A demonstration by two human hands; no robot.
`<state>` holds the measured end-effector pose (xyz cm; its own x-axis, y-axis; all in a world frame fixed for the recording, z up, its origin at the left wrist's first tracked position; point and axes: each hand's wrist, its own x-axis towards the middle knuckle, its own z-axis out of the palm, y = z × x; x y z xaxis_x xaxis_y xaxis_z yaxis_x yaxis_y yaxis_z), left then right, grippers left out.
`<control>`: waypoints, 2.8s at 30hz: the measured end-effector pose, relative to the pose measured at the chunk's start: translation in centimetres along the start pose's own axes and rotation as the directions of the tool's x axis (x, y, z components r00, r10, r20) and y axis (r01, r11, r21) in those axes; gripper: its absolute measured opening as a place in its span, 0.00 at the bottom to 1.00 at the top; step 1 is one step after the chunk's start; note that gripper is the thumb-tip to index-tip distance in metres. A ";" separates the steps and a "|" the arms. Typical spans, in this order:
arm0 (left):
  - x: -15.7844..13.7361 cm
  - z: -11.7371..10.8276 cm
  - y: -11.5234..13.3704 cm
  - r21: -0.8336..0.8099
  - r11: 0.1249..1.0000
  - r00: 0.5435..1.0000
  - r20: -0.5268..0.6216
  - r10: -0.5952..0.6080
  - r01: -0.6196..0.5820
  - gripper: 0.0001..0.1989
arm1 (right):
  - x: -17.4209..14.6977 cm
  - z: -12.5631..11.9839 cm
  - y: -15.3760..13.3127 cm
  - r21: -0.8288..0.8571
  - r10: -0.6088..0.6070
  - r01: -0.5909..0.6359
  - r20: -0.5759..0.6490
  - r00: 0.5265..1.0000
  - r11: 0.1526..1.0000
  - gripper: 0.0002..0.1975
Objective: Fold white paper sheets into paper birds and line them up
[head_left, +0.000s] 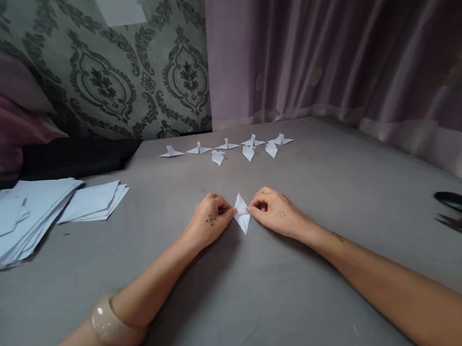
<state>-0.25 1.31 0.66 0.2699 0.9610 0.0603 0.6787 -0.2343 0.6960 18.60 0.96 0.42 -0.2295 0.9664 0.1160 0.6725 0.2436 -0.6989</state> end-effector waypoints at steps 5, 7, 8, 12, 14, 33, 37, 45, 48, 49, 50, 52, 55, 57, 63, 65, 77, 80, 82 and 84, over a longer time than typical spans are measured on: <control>0.2 0.1 -0.2 -0.007 1.000 1.000 -0.003 -0.002 0.002 0.10 | 0.4 0.2 0.2 0.000 0.021 -0.021 0.004 1.000 1.000 0.09; 0.2 0.1 -0.3 0.008 1.000 1.000 -0.004 -0.006 0.006 0.09 | 0.5 0.2 0.2 0.000 0.028 -0.028 0.007 1.000 1.000 0.09; 0.3 0.2 -0.4 0.016 1.000 1.000 -0.005 -0.007 0.007 0.09 | 0.5 0.2 0.2 -0.002 0.029 -0.029 0.006 1.000 1.000 0.09; 0.2 0.7 -0.8 0.060 0.996 0.997 -0.049 0.062 -0.059 0.06 | 0.5 0.3 0.2 -0.026 0.019 -0.020 -0.024 1.000 0.999 0.07; 0.0 1.0 -0.8 0.109 0.978 0.982 -0.051 0.183 -0.177 0.05 | 0.2 0.4 0.2 -0.041 -0.006 0.005 -0.047 0.999 0.999 0.04; -1.6 0.2 -0.7 0.249 0.877 0.911 0.099 0.399 -0.411 0.18 | -0.3 -0.4 0.5 0.080 0.049 -0.052 0.037 0.998 0.995 0.13; -1.4 0.7 -1.2 0.207 0.901 0.924 0.042 0.380 -0.380 0.15 | -0.3 -0.3 0.1 0.089 0.071 -0.074 0.035 0.997 0.993 0.09; -0.7 0.2 -0.9 -0.057 0.984 0.986 -0.006 0.168 -0.168 0.14 | -0.1 0.0 -0.2 0.035 0.096 -0.097 0.015 0.995 0.995 0.06; -0.5 0.0 -0.7 -0.147 0.989 0.999 0.012 0.039 -0.036 0.13 | -0.2 0.0 -0.2 0.029 0.097 -0.097 0.011 0.995 0.995 0.06; -0.5 0.0 -0.7 -0.167 0.986 1.000 0.027 0.013 -0.009 0.11 | -0.2 0.0 -0.2 0.028 0.094 -0.095 0.010 0.995 0.995 0.06; -0.5 0.0 -0.6 -0.184 0.983 0.999 0.039 -0.004 0.011 0.10 | -0.2 0.1 -0.1 0.027 0.092 -0.092 0.009 0.996 0.995 0.06; -0.4 0.0 -0.4 -0.207 0.978 0.998 0.055 -0.027 0.038 0.09 | -0.2 0.1 -0.1 0.032 0.089 -0.089 0.013 0.996 0.996 0.06; -0.1 0.3 -0.2 -0.178 0.982 0.997 0.033 -0.063 0.068 0.09 | -0.1 0.0 -0.1 0.042 0.091 -0.092 0.034 0.995 0.995 0.06; 0.1 0.4 -0.2 -0.136 0.988 0.997 -0.002 -0.074 0.074 0.08 | -0.1 -0.1 -0.1 0.043 0.093 -0.095 0.052 0.994 0.995 0.05; 0.1 0.6 -0.6 -0.145 0.987 0.998 -0.009 -0.064 0.062 0.08 | -0.1 -0.3 -0.3 0.029 0.099 -0.101 0.071 0.993 0.994 0.05; 0.1 0.6 -0.8 -0.152 0.988 1.000 0.003 -0.030 0.030 0.07 | -0.2 -0.3 -0.4 0.025 0.104 -0.106 0.067 0.992 0.994 0.05; -0.2 1.0 -0.6 -0.015 0.998 0.997 -0.035 0.066 -0.067 0.08 | -0.2 0.4 -0.4 -0.063 0.082 -0.083 -0.023 0.996 0.995 0.08; -0.2 1.5 -1.2 0.026 0.995 0.990 -0.098 0.103 -0.101 0.05 | -0.2 0.6 -0.4 -0.072 0.085 -0.088 -0.050 0.995 0.994 0.07; -0.3 1.7 -1.4 0.081 0.978 0.973 -0.120 0.199 -0.190 0.06 | -0.4 0.6 -0.3 -0.063 0.063 -0.065 -0.044 0.997 0.996 0.07; -0.4 1.7 -1.3 0.174 0.931 0.941 -0.054 0.335 -0.321 0.08 | -0.7 0.4 -0.4 -0.070 -0.008 0.007 -0.013 1.000 0.998 0.08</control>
<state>-0.10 0.96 -1.49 0.4446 0.8334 0.3282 0.6639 -0.5526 0.5040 18.20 0.21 0.30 -0.2256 0.9653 0.1313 0.7182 0.2558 -0.6471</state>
